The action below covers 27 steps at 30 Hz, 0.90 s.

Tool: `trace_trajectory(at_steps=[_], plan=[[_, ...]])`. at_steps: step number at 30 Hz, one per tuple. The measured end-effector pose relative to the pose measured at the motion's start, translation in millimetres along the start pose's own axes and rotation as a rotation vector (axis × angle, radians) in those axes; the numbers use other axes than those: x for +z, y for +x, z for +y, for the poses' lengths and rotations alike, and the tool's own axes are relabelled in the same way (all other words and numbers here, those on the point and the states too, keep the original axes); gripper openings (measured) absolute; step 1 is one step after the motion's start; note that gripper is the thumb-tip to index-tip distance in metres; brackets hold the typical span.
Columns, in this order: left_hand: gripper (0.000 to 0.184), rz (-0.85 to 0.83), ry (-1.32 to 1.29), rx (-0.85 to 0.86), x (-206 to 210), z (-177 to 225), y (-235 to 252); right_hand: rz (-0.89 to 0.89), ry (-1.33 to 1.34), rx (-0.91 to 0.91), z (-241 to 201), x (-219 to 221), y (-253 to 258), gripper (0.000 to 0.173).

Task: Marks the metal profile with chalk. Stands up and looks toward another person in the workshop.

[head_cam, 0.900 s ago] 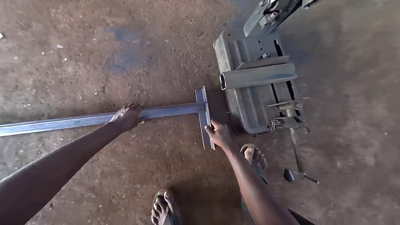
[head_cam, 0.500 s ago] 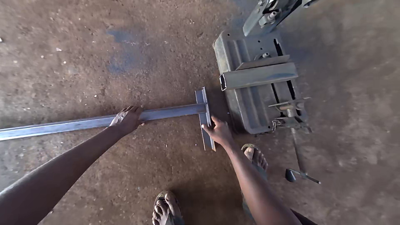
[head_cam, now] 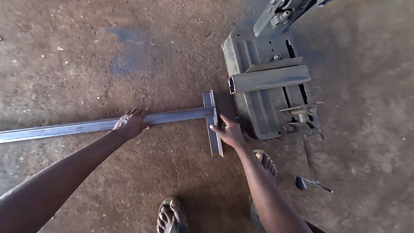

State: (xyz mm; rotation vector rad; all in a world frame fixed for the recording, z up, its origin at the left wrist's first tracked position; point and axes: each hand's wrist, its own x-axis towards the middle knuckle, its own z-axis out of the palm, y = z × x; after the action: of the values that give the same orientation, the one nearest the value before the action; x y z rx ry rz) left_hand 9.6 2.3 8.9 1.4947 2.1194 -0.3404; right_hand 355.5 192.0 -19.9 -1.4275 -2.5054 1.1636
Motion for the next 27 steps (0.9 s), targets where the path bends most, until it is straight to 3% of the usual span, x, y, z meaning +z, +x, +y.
trace_trajectory(at_steps=[3, 6, 9, 14, 21, 27], plan=[[0.053, 0.023, -0.031, 0.023, 0, 0, -2, 0.049, 0.093, -0.062, -20, -23, 0, 0.044], [0.054, 0.010, -0.041, 0.014, -1, 0, -2, 0.060, 0.085, -0.162, -40, -36, 3, 0.041], [0.056, -0.003, -0.025, -0.002, 0, -1, 0, 0.028, 0.088, -0.140, -48, -29, 9, 0.042], [0.053, 0.012, -0.015, 0.009, -1, 0, -2, 0.088, -0.052, -0.277, -49, -21, 20, 0.009], [0.054, 0.007, -0.006, 0.016, 0, 0, -2, -0.001, -0.303, -0.352, -37, -11, 37, 0.012], [0.053, 0.014, 0.002, 0.027, 0, -1, -1, 0.089, -0.337, -0.490, -27, -1, 38, 0.012]])
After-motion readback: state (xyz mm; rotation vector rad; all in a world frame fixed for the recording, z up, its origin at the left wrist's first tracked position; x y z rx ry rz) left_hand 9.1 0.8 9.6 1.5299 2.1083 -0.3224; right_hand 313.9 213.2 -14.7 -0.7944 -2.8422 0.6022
